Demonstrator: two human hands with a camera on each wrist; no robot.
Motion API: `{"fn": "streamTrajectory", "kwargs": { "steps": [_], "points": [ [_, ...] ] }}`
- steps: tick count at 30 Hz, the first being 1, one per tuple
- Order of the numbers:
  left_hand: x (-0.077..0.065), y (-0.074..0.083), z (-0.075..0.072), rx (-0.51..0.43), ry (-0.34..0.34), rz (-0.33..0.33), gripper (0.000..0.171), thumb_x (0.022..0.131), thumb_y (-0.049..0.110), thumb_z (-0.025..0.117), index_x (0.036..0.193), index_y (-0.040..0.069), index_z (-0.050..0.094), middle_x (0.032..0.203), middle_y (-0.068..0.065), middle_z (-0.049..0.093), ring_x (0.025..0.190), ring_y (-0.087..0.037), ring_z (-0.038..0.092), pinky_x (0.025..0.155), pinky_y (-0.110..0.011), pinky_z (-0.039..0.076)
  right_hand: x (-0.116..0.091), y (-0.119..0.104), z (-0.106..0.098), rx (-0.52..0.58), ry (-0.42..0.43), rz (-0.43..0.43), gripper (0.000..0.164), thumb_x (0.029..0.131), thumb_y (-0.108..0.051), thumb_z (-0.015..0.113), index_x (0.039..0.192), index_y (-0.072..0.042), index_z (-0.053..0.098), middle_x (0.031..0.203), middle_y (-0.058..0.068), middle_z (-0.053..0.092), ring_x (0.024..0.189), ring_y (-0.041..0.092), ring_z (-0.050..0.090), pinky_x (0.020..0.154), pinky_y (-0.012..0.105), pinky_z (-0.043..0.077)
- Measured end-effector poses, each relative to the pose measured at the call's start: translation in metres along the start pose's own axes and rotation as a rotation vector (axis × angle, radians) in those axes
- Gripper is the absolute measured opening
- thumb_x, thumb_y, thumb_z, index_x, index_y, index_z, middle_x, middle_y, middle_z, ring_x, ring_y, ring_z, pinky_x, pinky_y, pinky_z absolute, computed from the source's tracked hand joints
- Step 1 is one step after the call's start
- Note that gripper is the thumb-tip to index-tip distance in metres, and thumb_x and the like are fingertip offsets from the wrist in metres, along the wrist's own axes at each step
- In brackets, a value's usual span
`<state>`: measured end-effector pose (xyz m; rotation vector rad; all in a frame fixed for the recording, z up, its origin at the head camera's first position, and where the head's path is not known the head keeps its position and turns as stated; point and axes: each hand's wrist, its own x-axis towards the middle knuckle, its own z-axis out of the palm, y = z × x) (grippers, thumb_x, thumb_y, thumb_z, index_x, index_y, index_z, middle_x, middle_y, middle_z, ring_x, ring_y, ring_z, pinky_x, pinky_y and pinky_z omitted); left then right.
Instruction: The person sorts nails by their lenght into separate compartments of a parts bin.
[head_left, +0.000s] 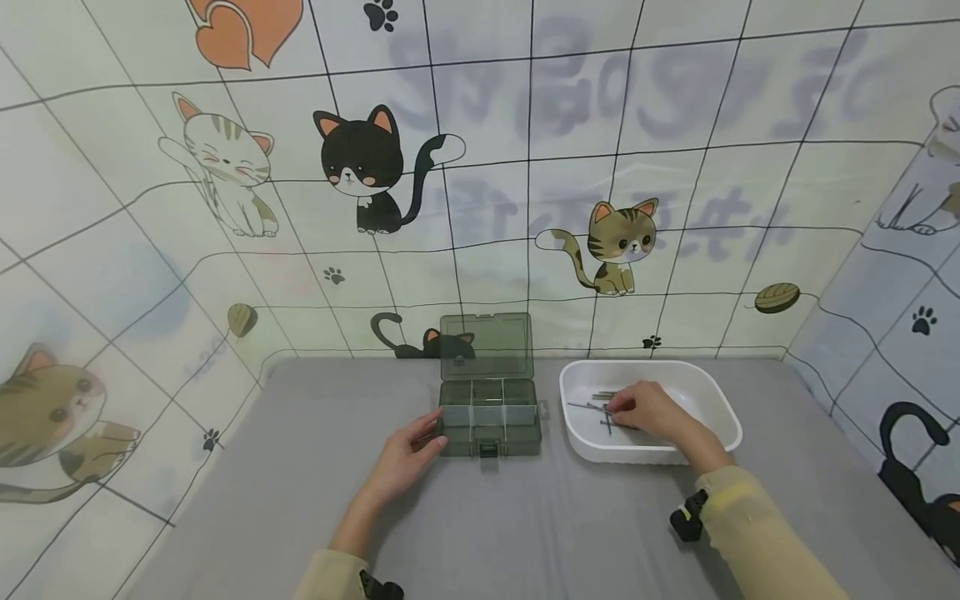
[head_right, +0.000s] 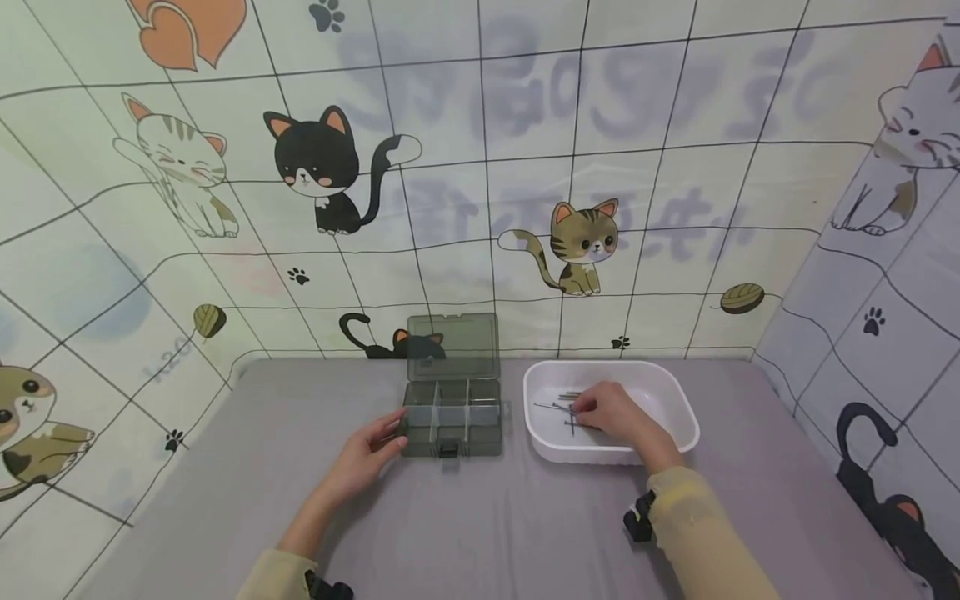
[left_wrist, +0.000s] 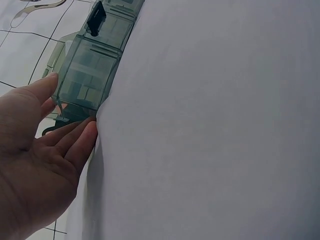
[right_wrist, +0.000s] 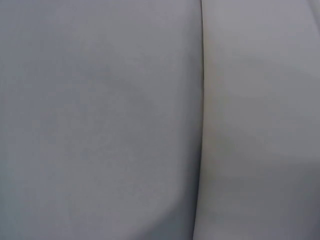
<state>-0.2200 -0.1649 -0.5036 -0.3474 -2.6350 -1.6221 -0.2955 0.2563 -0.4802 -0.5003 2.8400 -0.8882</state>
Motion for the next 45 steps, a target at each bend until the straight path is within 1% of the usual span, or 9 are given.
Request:
{"fn": "streamTrajectory", "kwargs": {
  "steps": [5,9,12,15,22,26,35,41,45],
  "points": [
    [-0.003,0.010,0.000,-0.016,0.021,-0.009,0.048,0.091,0.019,0.065,0.137,0.012,0.051,0.130,-0.017,0.055,0.115,-0.031,0.056,0.091,-0.044,0.047,-0.003,-0.002,-0.004,0.035,0.036,0.016,0.010,0.082,-0.007,0.071,0.092,-0.008,0.075,0.091,0.003,0.069,0.085,0.018,0.058,0.075,0.037,0.047],
    [-0.009,0.033,-0.004,-0.013,-0.001,-0.026,0.048,0.092,0.013,0.063,0.137,0.005,0.049,0.131,-0.023,0.053,0.116,-0.036,0.054,0.092,-0.046,0.046,-0.004,0.002,-0.005,0.040,0.075,0.014,0.011,0.082,-0.005,0.070,0.092,-0.008,0.075,0.091,0.003,0.069,0.085,0.019,0.059,0.075,0.037,0.047],
    [-0.012,0.040,-0.006,-0.017,-0.019,-0.028,0.048,0.093,0.014,0.062,0.138,0.004,0.048,0.131,-0.024,0.052,0.116,-0.036,0.054,0.092,-0.045,0.047,-0.003,0.005,-0.007,0.031,0.097,0.009,0.012,0.084,-0.005,0.069,0.094,-0.006,0.075,0.089,0.004,0.069,0.083,0.019,0.060,0.074,0.037,0.049],
    [-0.010,0.033,-0.004,-0.033,-0.002,-0.034,0.048,0.092,0.013,0.063,0.138,0.005,0.049,0.130,-0.023,0.053,0.116,-0.036,0.054,0.091,-0.046,0.047,-0.004,0.004,-0.009,0.027,0.118,0.015,0.013,0.085,-0.005,0.068,0.096,-0.004,0.074,0.089,0.004,0.069,0.083,0.019,0.061,0.074,0.038,0.050],
    [-0.003,0.000,0.000,-0.037,0.011,-0.041,0.050,0.091,0.025,0.066,0.138,0.016,0.052,0.131,-0.016,0.055,0.117,-0.029,0.055,0.090,-0.041,0.048,-0.008,-0.006,-0.013,0.051,0.149,0.021,0.016,0.087,-0.005,0.066,0.101,-0.003,0.072,0.093,0.007,0.069,0.087,0.022,0.062,0.074,0.039,0.051],
    [-0.001,-0.006,-0.001,-0.056,-0.007,-0.048,0.052,0.090,0.030,0.066,0.139,0.019,0.051,0.132,-0.012,0.055,0.118,-0.026,0.054,0.090,-0.037,0.049,-0.011,-0.014,-0.014,0.065,0.165,0.005,0.015,0.087,-0.007,0.066,0.101,-0.004,0.073,0.095,0.007,0.069,0.089,0.022,0.062,0.074,0.036,0.051],
    [-0.003,0.000,-0.001,-0.060,0.000,-0.066,0.051,0.090,0.024,0.066,0.138,0.016,0.051,0.131,-0.017,0.055,0.118,-0.029,0.054,0.091,-0.041,0.048,-0.017,-0.036,-0.012,0.109,0.226,-0.059,0.015,0.088,-0.007,0.066,0.101,-0.003,0.073,0.096,0.006,0.070,0.088,0.021,0.063,0.073,0.033,0.051],
    [-0.009,0.024,-0.007,-0.067,-0.001,-0.069,0.050,0.091,0.015,0.064,0.138,0.007,0.049,0.129,-0.024,0.054,0.117,-0.035,0.053,0.090,-0.046,0.047,-0.016,-0.051,-0.009,0.146,0.241,-0.078,0.015,0.088,-0.009,0.067,0.100,-0.003,0.073,0.094,0.005,0.070,0.085,0.018,0.063,0.071,0.030,0.051],
    [-0.012,0.036,-0.010,-0.050,-0.035,-0.059,0.050,0.092,0.016,0.063,0.139,0.005,0.047,0.131,-0.025,0.051,0.119,-0.036,0.051,0.091,-0.044,0.047,-0.018,-0.061,-0.005,0.156,0.237,-0.090,0.015,0.087,-0.008,0.067,0.099,-0.002,0.072,0.091,0.004,0.070,0.080,0.015,0.061,0.067,0.028,0.050]
  ]
}}
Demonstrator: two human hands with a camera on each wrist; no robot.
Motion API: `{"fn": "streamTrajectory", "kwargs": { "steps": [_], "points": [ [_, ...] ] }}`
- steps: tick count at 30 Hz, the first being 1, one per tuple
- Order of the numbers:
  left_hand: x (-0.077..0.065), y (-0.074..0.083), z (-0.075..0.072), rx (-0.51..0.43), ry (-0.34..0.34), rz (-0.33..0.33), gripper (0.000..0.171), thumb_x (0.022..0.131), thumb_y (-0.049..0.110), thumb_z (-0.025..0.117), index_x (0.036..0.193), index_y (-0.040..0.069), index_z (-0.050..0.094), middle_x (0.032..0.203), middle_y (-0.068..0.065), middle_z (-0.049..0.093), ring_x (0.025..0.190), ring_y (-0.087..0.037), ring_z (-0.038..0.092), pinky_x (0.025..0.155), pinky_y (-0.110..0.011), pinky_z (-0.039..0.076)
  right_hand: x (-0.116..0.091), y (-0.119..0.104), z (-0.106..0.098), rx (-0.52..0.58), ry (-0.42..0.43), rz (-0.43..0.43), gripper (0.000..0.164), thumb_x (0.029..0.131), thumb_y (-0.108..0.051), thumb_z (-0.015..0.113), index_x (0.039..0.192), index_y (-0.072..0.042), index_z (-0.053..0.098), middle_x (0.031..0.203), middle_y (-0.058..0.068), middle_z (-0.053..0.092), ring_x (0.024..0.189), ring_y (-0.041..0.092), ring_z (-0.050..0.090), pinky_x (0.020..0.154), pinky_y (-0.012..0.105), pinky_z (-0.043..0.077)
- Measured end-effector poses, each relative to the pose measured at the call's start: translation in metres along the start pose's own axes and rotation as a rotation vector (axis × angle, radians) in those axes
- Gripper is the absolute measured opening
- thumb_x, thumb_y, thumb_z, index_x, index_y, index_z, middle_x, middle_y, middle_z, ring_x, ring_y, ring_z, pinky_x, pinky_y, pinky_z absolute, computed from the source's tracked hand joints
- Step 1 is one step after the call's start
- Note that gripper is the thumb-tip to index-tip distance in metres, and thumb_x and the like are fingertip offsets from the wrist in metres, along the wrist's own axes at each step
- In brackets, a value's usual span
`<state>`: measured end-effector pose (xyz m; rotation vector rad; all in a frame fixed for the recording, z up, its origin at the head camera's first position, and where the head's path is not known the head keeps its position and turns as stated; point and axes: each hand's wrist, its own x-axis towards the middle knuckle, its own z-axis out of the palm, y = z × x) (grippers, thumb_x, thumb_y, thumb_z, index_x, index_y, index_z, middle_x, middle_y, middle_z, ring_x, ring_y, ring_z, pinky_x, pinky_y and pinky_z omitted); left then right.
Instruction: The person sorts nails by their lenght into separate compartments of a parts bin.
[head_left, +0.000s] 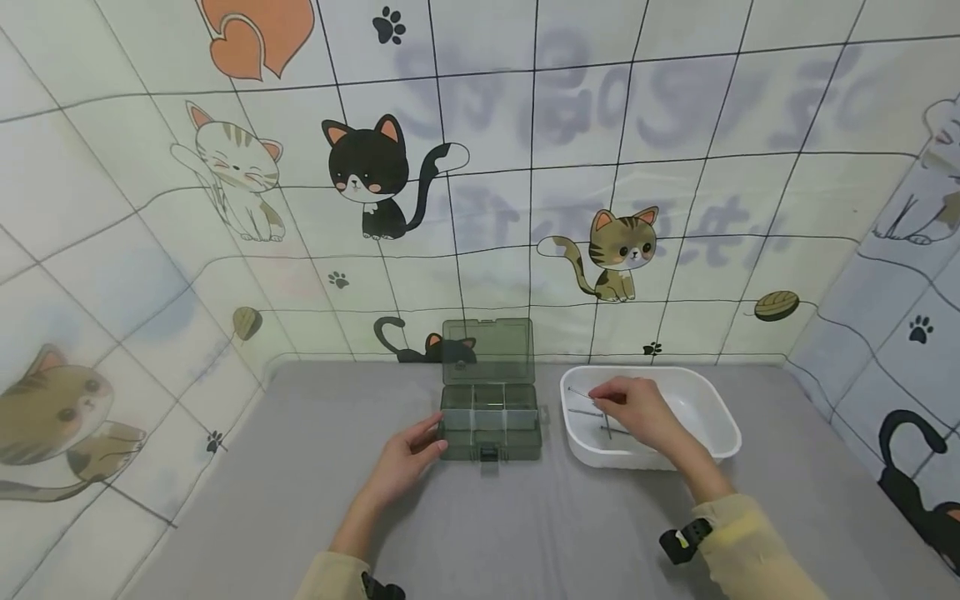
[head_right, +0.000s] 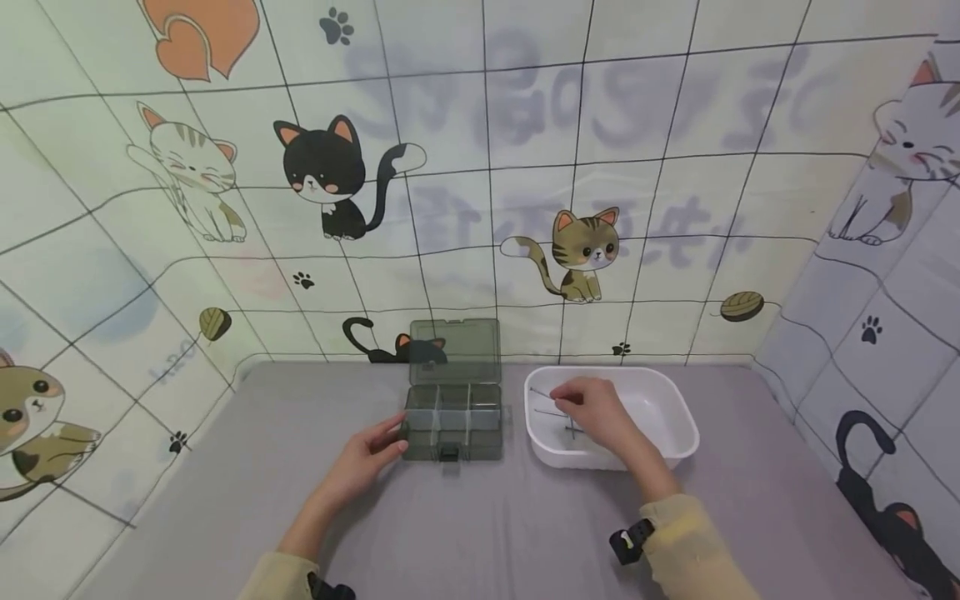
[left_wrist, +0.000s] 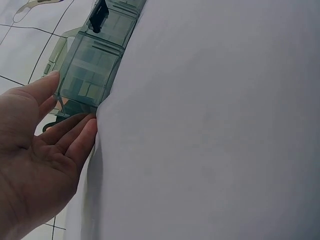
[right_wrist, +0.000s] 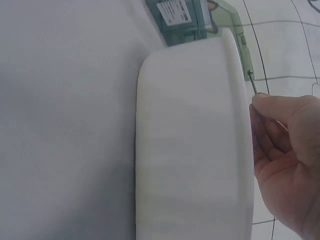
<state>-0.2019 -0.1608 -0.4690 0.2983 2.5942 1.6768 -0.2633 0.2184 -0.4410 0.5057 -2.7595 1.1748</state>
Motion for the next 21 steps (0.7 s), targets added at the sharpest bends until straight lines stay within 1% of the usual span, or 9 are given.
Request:
{"fn": "streamTrajectory", "kwargs": {
  "steps": [3,5,7,13,17,21],
  "points": [
    [0.001,0.001,0.001,-0.003,-0.015,0.000,0.050,0.092,0.015,0.063,0.139,0.004,0.047,0.131,-0.026,0.051,0.120,-0.037,0.051,0.091,-0.044,0.047,-0.003,-0.007,0.004,0.004,0.004,-0.012,0.014,0.086,-0.006,0.068,0.099,-0.002,0.073,0.090,0.003,0.069,0.077,0.013,0.061,0.064,0.026,0.050],
    [0.001,0.001,0.001,-0.014,-0.008,-0.003,0.050,0.092,0.015,0.063,0.138,0.004,0.048,0.130,-0.026,0.052,0.119,-0.037,0.051,0.091,-0.045,0.047,-0.004,-0.012,0.008,0.016,0.004,-0.031,0.014,0.086,-0.006,0.068,0.098,-0.002,0.073,0.089,0.003,0.069,0.076,0.013,0.061,0.062,0.026,0.050],
    [0.001,0.000,0.001,-0.018,0.001,-0.006,0.049,0.091,0.014,0.064,0.137,0.004,0.049,0.128,-0.026,0.053,0.118,-0.037,0.052,0.091,-0.045,0.047,-0.004,-0.017,0.012,0.015,0.009,-0.056,0.013,0.085,-0.005,0.068,0.097,-0.003,0.073,0.090,0.002,0.069,0.076,0.013,0.061,0.063,0.025,0.050],
    [0.002,-0.004,0.000,-0.034,-0.003,0.003,0.049,0.091,0.013,0.064,0.138,0.004,0.049,0.128,-0.028,0.053,0.118,-0.037,0.052,0.090,-0.045,0.048,-0.003,-0.029,0.026,-0.023,0.015,-0.114,0.012,0.084,-0.003,0.069,0.094,-0.006,0.074,0.088,-0.001,0.068,0.075,0.011,0.060,0.065,0.026,0.050],
    [0.006,-0.014,0.003,-0.051,0.007,-0.004,0.050,0.090,0.015,0.066,0.137,0.006,0.050,0.128,-0.026,0.054,0.119,-0.036,0.052,0.090,-0.045,0.048,-0.001,-0.035,0.034,-0.053,0.008,-0.158,0.011,0.084,-0.003,0.070,0.093,-0.008,0.074,0.086,-0.001,0.068,0.075,0.010,0.059,0.065,0.027,0.050],
    [0.012,-0.029,0.005,0.001,0.025,-0.013,0.051,0.090,0.023,0.067,0.137,0.013,0.052,0.127,-0.021,0.056,0.117,-0.032,0.055,0.089,-0.043,0.049,0.001,-0.040,0.042,-0.078,0.010,-0.198,0.012,0.082,-0.002,0.070,0.093,-0.008,0.074,0.084,-0.002,0.066,0.074,0.010,0.058,0.065,0.026,0.049]
  ]
}}
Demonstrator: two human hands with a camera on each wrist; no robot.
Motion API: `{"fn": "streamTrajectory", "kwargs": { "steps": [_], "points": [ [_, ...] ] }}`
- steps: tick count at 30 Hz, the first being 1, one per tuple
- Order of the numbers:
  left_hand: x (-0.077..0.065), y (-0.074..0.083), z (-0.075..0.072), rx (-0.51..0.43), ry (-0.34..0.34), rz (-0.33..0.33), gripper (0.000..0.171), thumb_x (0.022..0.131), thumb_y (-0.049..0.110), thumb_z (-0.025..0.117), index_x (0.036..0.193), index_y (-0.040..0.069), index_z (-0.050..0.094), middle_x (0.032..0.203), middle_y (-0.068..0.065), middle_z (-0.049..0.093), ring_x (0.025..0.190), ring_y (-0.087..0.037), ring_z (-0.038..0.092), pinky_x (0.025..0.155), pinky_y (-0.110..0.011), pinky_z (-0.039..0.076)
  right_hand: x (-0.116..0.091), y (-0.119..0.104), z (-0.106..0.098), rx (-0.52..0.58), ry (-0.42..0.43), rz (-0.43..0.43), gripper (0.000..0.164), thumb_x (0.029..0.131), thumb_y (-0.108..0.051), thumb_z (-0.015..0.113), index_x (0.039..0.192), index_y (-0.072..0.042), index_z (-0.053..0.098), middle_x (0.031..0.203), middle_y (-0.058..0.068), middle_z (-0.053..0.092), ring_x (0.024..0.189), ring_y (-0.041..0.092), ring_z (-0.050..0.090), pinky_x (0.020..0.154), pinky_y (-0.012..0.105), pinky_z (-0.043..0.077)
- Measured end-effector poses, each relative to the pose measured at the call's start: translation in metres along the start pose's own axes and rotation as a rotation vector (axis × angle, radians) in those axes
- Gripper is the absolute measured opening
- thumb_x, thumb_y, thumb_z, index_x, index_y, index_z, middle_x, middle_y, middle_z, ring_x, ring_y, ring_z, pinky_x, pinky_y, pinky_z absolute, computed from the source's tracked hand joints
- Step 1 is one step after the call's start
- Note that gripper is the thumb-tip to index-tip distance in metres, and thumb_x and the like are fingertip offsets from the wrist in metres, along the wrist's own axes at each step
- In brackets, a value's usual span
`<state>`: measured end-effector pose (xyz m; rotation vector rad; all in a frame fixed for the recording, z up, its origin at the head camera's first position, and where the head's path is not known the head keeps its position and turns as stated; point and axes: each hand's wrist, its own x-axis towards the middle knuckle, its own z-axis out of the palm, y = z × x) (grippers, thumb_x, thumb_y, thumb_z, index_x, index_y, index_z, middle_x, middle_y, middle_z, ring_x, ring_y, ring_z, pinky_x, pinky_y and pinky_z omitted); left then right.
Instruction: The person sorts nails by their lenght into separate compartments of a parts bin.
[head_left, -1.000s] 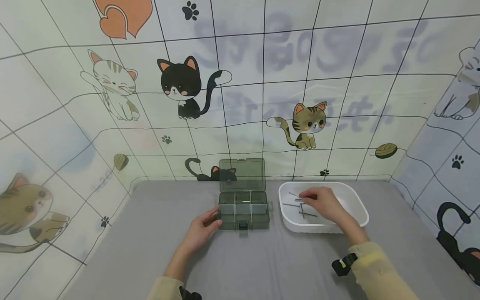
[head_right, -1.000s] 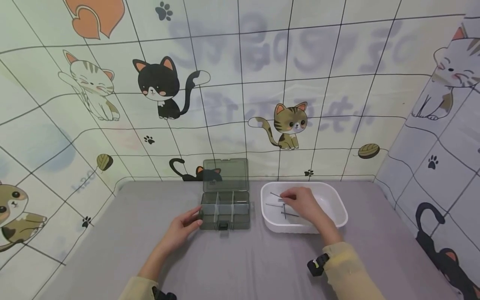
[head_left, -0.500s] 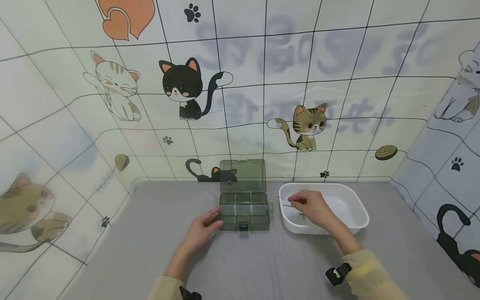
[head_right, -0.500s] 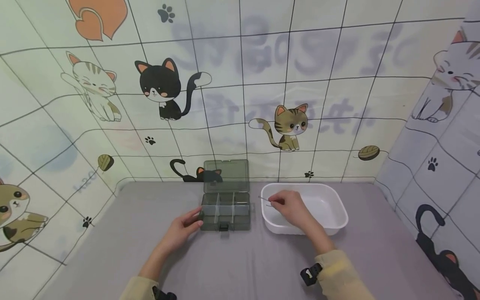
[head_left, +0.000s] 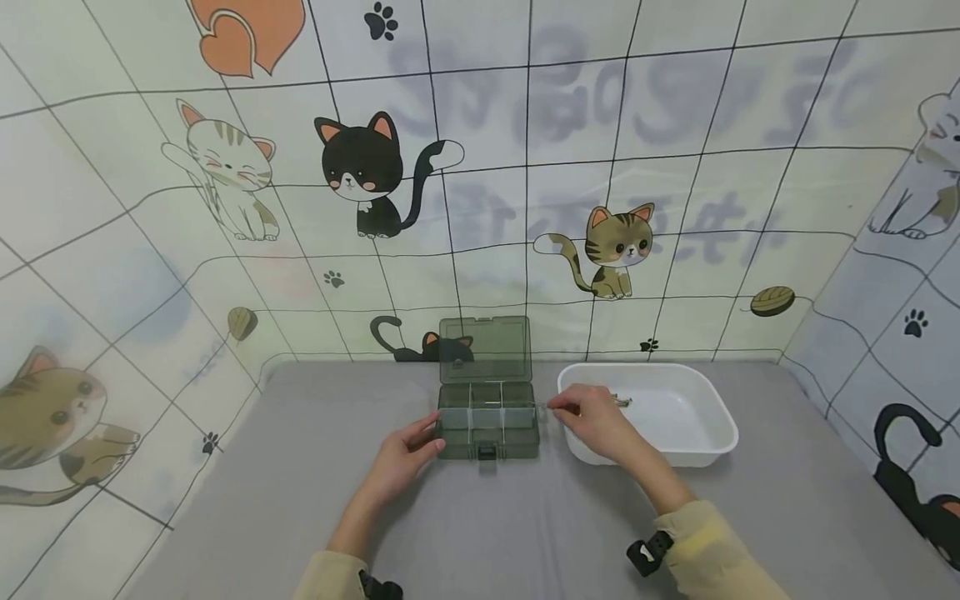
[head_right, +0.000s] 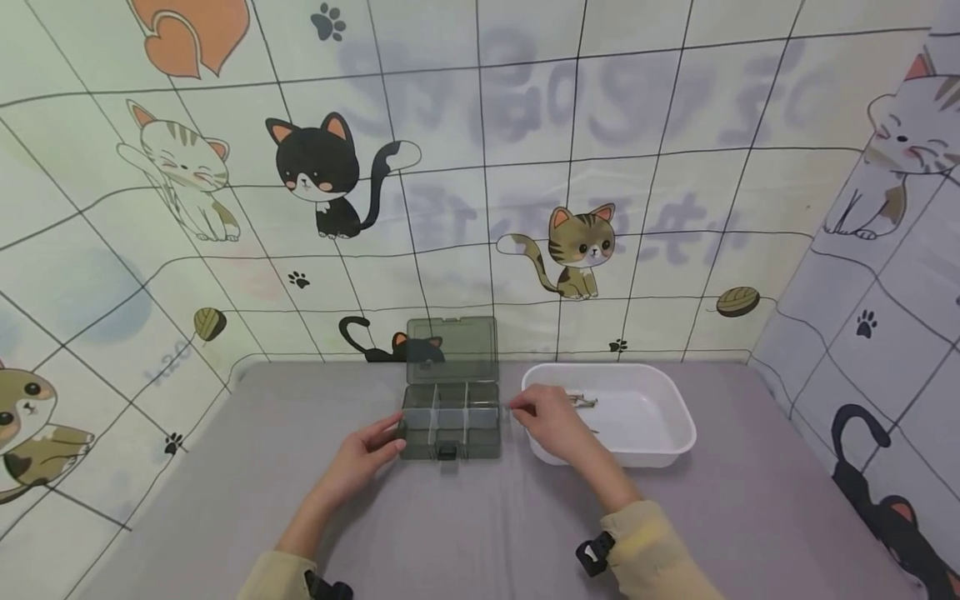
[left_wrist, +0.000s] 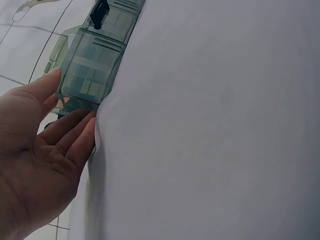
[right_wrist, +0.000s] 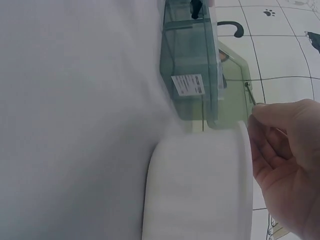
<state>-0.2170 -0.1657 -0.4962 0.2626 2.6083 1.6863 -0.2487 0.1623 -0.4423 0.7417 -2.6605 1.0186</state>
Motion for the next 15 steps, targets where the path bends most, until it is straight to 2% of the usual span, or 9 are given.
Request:
{"fn": "streamTrajectory", "kwargs": {
  "steps": [2,4,8,11,15],
  "points": [
    [0.002,-0.004,0.000,0.031,0.005,-0.003,0.051,0.089,0.028,0.067,0.137,0.017,0.053,0.126,-0.019,0.058,0.116,-0.029,0.056,0.088,-0.041,0.049,0.001,-0.002,0.003,0.000,-0.006,-0.011,0.012,0.082,-0.001,0.070,0.093,-0.006,0.074,0.083,-0.003,0.066,0.074,0.010,0.058,0.064,0.026,0.049],
    [0.000,0.002,0.001,0.040,0.011,-0.007,0.050,0.090,0.025,0.067,0.137,0.015,0.053,0.125,-0.020,0.058,0.115,-0.031,0.056,0.088,-0.043,0.049,0.002,-0.003,0.006,0.007,-0.016,-0.011,0.012,0.083,-0.001,0.070,0.094,-0.005,0.074,0.083,-0.003,0.065,0.074,0.010,0.058,0.064,0.026,0.049],
    [0.000,0.000,0.001,0.025,0.015,-0.017,0.051,0.089,0.025,0.068,0.136,0.014,0.053,0.124,-0.021,0.058,0.114,-0.032,0.057,0.087,-0.043,0.050,0.004,-0.007,0.011,0.010,-0.029,-0.015,0.013,0.084,-0.001,0.069,0.095,-0.004,0.073,0.087,0.000,0.067,0.076,0.011,0.059,0.066,0.026,0.049],
    [0.004,-0.008,0.000,0.023,0.005,-0.027,0.052,0.088,0.030,0.069,0.136,0.019,0.053,0.125,-0.018,0.059,0.114,-0.028,0.057,0.087,-0.039,0.051,0.006,-0.009,0.013,-0.006,-0.034,-0.025,0.012,0.084,0.000,0.069,0.095,-0.003,0.073,0.089,0.001,0.067,0.079,0.014,0.061,0.067,0.027,0.051],
    [0.004,-0.008,-0.002,0.029,-0.008,-0.019,0.053,0.088,0.032,0.068,0.137,0.021,0.053,0.125,-0.016,0.059,0.113,-0.026,0.058,0.087,-0.038,0.050,0.009,-0.013,0.019,-0.068,-0.047,-0.049,0.011,0.083,-0.002,0.069,0.094,-0.004,0.073,0.089,0.001,0.067,0.081,0.016,0.062,0.070,0.031,0.052]
  ]
}}
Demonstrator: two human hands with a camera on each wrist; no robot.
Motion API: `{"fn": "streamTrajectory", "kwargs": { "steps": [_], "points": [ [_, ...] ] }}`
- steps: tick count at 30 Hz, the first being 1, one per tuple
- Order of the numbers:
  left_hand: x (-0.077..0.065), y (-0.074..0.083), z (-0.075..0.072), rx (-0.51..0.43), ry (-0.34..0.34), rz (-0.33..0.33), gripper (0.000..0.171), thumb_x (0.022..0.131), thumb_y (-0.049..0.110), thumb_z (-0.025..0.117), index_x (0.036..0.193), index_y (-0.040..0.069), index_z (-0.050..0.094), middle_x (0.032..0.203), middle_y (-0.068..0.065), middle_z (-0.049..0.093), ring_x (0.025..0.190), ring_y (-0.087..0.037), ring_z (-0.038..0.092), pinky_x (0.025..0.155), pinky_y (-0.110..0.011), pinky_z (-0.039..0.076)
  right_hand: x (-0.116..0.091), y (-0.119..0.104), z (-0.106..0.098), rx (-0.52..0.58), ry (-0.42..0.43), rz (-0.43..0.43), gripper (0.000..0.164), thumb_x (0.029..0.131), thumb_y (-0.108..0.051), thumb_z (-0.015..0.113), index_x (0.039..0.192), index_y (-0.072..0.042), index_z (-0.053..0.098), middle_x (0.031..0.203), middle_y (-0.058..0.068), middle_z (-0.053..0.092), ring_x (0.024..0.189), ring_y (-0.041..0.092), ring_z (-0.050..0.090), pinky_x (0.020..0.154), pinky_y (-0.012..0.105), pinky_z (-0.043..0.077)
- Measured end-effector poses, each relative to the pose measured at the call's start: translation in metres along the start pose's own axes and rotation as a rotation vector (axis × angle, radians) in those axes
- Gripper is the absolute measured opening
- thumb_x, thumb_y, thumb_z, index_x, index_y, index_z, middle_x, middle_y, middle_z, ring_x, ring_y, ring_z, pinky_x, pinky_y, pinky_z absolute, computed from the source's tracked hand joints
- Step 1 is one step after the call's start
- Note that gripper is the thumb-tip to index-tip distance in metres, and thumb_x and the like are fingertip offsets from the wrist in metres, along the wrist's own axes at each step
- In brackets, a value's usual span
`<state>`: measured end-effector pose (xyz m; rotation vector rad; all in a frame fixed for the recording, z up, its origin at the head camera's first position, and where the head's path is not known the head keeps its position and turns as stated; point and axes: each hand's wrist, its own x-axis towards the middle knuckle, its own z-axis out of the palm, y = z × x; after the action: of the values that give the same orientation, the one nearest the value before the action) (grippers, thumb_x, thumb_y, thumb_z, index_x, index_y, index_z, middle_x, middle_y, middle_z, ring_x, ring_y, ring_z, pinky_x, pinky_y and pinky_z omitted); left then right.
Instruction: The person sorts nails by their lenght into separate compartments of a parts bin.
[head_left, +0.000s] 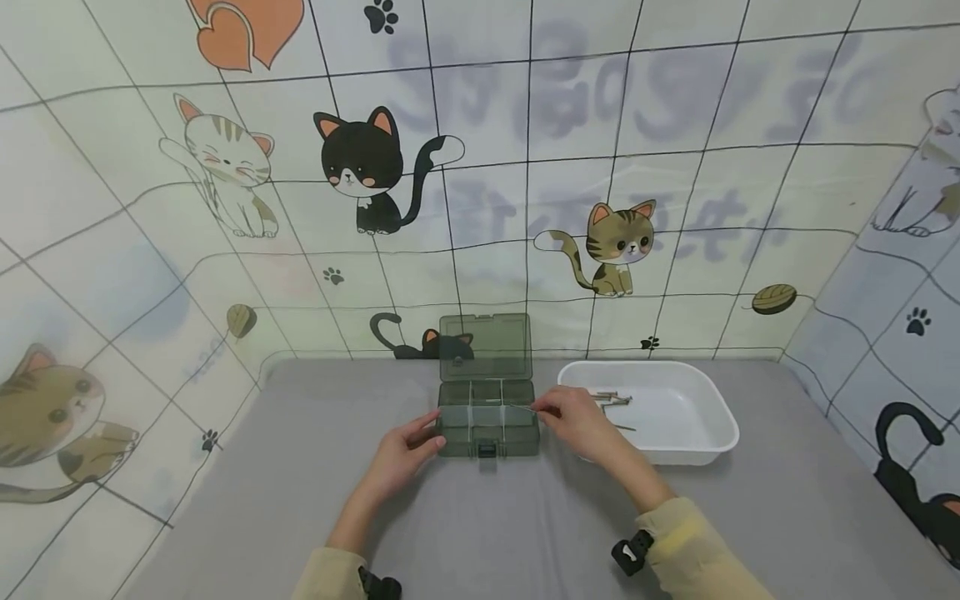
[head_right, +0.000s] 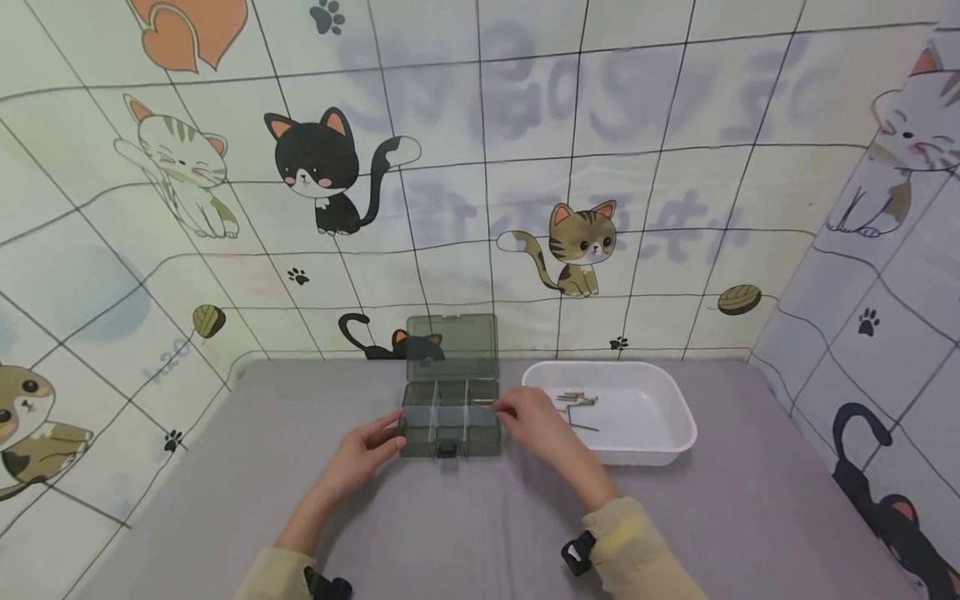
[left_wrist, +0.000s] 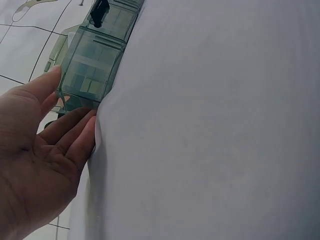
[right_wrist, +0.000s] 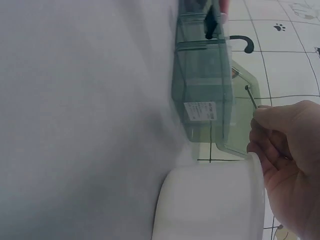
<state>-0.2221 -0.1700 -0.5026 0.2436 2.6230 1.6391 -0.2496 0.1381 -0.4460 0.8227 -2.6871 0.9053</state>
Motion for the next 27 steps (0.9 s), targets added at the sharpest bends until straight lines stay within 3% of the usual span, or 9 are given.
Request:
{"fn": "streamTrajectory", "kwargs": {
  "steps": [6,13,27],
  "points": [
    [0.002,0.002,0.000,0.042,0.001,0.004,0.051,0.089,0.031,0.067,0.138,0.023,0.052,0.125,-0.014,0.060,0.112,-0.023,0.059,0.087,-0.037,0.051,0.004,-0.001,0.006,-0.101,0.016,-0.063,0.011,0.082,-0.001,0.070,0.092,-0.005,0.073,0.087,0.001,0.066,0.081,0.016,0.061,0.073,0.035,0.050],
    [0.001,0.002,0.001,0.051,-0.006,-0.015,0.051,0.089,0.033,0.066,0.138,0.024,0.051,0.125,-0.014,0.059,0.113,-0.024,0.058,0.087,-0.038,0.050,0.004,0.000,0.013,-0.107,0.004,-0.073,0.012,0.082,0.000,0.070,0.092,-0.004,0.073,0.085,0.000,0.064,0.078,0.014,0.060,0.067,0.027,0.050],
    [0.001,0.003,0.001,0.019,-0.001,0.005,0.052,0.089,0.030,0.067,0.138,0.020,0.052,0.122,-0.016,0.061,0.110,-0.024,0.060,0.086,-0.038,0.051,0.003,-0.001,0.017,-0.122,0.024,-0.122,0.011,0.081,0.000,0.071,0.090,-0.004,0.073,0.081,-0.001,0.064,0.075,0.014,0.060,0.067,0.029,0.050]
  ]
}}
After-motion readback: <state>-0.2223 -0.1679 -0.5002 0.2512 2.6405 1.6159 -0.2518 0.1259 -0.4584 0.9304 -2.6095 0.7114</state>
